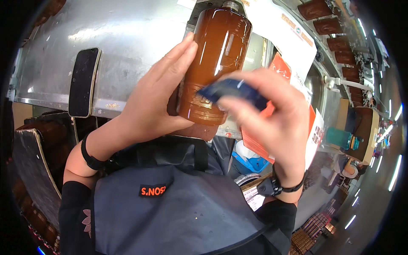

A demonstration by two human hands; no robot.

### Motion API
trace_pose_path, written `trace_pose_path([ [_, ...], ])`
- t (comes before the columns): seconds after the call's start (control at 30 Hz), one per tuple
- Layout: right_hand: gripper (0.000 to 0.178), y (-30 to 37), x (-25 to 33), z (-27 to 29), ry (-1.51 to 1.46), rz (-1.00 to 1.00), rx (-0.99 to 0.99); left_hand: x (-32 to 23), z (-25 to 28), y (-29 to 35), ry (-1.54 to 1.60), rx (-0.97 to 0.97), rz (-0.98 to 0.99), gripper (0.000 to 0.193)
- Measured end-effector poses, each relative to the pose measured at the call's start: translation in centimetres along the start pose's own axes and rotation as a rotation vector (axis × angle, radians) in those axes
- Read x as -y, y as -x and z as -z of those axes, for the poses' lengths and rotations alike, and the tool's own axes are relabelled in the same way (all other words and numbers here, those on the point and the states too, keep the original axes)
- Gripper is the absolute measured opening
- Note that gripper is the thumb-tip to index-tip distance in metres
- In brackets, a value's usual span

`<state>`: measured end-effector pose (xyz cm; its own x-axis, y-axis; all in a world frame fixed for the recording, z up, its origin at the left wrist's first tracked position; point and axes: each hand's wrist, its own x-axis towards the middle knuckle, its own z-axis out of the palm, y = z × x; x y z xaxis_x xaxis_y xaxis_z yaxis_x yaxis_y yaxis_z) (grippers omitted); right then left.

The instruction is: Applying decorative labels and security seals to ceramic bottles on an assembly line.

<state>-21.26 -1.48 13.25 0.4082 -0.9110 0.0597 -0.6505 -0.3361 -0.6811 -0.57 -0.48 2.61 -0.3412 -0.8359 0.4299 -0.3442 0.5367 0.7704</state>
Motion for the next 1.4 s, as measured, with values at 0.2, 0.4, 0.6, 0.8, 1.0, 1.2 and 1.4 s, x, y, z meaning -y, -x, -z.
trace_pose_path([
  [0.2, 0.025, 0.4, -0.7, 0.1, -0.067, 0.059, -0.039, -0.2, -0.1, -0.1, -0.15, -0.027, -0.105, 0.101],
  [0.4, 0.026, 0.4, -0.3, 0.3, 0.019, 0.06, -0.077, 1.0, -1.4, 0.7, -0.015, -0.063, 0.058, 0.11],
  [0.6, 0.028, 0.8, -0.1, 0.5, 0.016, 0.015, -0.103, 0.2, -1.4, 0.4, 0.046, -0.049, 0.072, 0.106],
  [0.8, 0.026, 0.2, -0.4, 0.4, 0.12, 0.121, -0.07, -0.5, -1.2, 0.3, -0.106, -0.065, 0.063, 0.104],
  [1.0, 0.022, 0.2, -1.1, 0.6, 0.085, 0.061, -0.218, -0.5, -1.2, 0.3, -0.119, -0.096, 0.039, 0.104],
  [1.2, 0.028, -0.8, -0.3, 0.8, 0.203, 0.063, -0.235, -0.5, -1.0, 0.2, -0.137, -0.113, -0.008, 0.101],
  [1.4, 0.024, -1.4, 1.1, -0.1, 0.123, 0.116, -0.071, -0.4, -1.1, 0.4, -0.132, -0.146, -0.023, 0.1],
])
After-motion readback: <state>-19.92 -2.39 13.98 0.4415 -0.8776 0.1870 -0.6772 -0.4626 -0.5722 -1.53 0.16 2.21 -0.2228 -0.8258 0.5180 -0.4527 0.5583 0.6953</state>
